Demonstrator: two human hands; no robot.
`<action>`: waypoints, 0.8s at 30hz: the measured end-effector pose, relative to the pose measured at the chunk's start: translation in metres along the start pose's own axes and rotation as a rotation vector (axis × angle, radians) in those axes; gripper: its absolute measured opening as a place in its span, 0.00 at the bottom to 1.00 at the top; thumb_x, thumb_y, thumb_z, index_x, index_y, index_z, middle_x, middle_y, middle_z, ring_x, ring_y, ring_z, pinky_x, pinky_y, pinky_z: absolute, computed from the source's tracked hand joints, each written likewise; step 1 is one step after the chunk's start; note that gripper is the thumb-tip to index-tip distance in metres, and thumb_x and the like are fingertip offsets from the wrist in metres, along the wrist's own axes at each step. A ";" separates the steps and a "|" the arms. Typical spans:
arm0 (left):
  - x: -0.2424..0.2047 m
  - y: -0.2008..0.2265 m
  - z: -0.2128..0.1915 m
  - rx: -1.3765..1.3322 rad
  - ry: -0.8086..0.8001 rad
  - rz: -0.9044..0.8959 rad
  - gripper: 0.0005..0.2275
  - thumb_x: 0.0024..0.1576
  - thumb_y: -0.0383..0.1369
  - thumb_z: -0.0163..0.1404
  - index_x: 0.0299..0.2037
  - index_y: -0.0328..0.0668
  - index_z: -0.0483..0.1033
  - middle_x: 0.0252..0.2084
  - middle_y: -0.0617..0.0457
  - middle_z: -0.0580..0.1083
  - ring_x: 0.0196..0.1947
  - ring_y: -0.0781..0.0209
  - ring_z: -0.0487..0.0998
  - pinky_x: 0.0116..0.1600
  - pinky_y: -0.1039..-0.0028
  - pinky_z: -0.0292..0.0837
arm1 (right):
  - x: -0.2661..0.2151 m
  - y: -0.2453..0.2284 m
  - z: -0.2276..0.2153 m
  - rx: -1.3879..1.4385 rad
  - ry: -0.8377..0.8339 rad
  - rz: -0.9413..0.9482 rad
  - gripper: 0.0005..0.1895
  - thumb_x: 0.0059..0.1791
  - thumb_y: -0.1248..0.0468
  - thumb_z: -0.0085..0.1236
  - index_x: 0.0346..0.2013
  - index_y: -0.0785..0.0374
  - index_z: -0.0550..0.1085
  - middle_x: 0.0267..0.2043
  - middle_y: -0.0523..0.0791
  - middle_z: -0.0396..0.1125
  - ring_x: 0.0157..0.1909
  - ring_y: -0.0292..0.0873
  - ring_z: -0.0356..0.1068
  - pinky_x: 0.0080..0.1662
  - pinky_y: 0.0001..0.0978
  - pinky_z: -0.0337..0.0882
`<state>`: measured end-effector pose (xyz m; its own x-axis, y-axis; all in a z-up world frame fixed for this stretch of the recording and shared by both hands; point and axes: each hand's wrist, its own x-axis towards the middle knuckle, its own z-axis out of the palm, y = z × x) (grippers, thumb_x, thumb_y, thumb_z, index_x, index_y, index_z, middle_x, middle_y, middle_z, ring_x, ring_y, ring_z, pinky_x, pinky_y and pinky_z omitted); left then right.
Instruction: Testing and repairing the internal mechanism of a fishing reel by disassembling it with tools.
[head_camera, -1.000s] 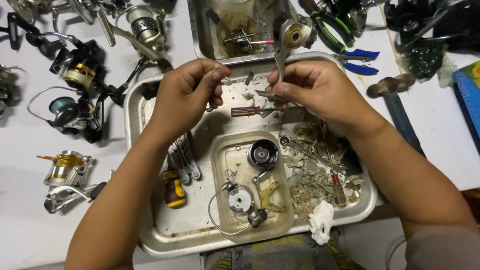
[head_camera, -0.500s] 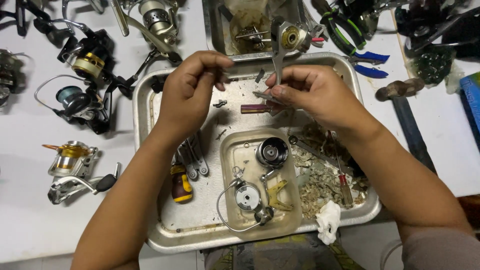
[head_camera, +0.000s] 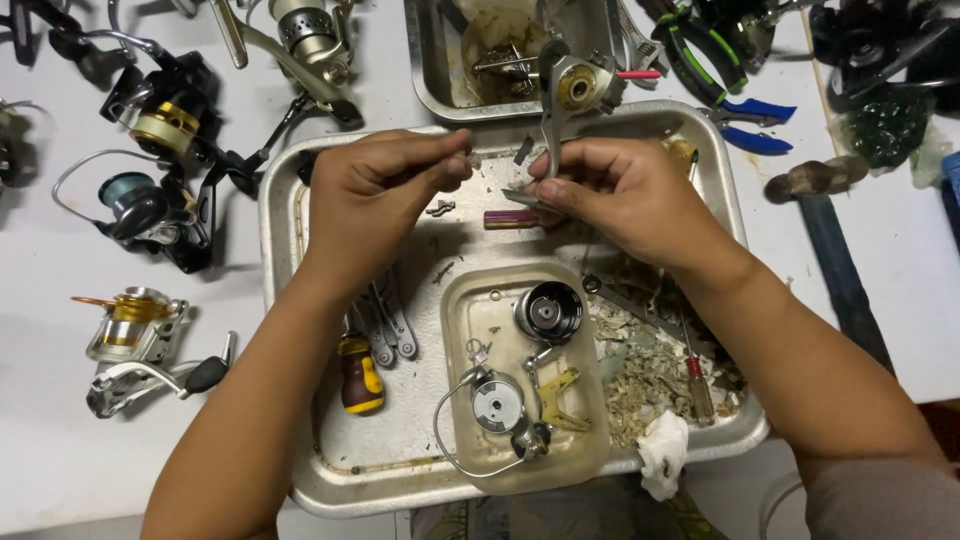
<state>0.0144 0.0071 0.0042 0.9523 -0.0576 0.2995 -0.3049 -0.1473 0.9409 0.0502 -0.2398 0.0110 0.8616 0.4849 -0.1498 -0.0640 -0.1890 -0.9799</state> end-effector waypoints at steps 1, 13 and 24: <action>0.001 -0.004 0.001 -0.001 -0.002 -0.002 0.08 0.59 0.24 0.59 0.48 0.37 0.80 0.43 0.46 0.81 0.43 0.64 0.83 0.49 0.80 0.84 | 0.000 0.000 0.000 0.001 0.002 0.002 0.14 0.50 0.66 0.59 0.50 0.67 0.76 0.44 0.49 0.77 0.42 0.40 0.78 0.44 0.27 0.83; -0.007 0.004 0.016 0.287 0.039 0.421 0.09 0.59 0.19 0.63 0.46 0.37 0.81 0.46 0.46 0.74 0.48 0.54 0.79 0.55 0.71 0.79 | -0.003 -0.001 0.014 0.001 -0.051 0.038 0.15 0.49 0.66 0.60 0.50 0.66 0.77 0.43 0.48 0.77 0.44 0.38 0.78 0.48 0.27 0.83; -0.006 -0.005 0.025 0.473 0.009 0.667 0.07 0.66 0.22 0.53 0.51 0.27 0.77 0.42 0.39 0.73 0.40 0.46 0.76 0.45 0.63 0.74 | -0.011 -0.012 0.023 -0.144 -0.106 -0.151 0.16 0.52 0.64 0.57 0.54 0.66 0.75 0.50 0.47 0.76 0.50 0.39 0.76 0.53 0.27 0.78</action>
<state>0.0102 -0.0167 -0.0060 0.5688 -0.2729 0.7759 -0.7775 -0.4860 0.3991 0.0302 -0.2229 0.0216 0.7978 0.6025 -0.0233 0.1408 -0.2238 -0.9644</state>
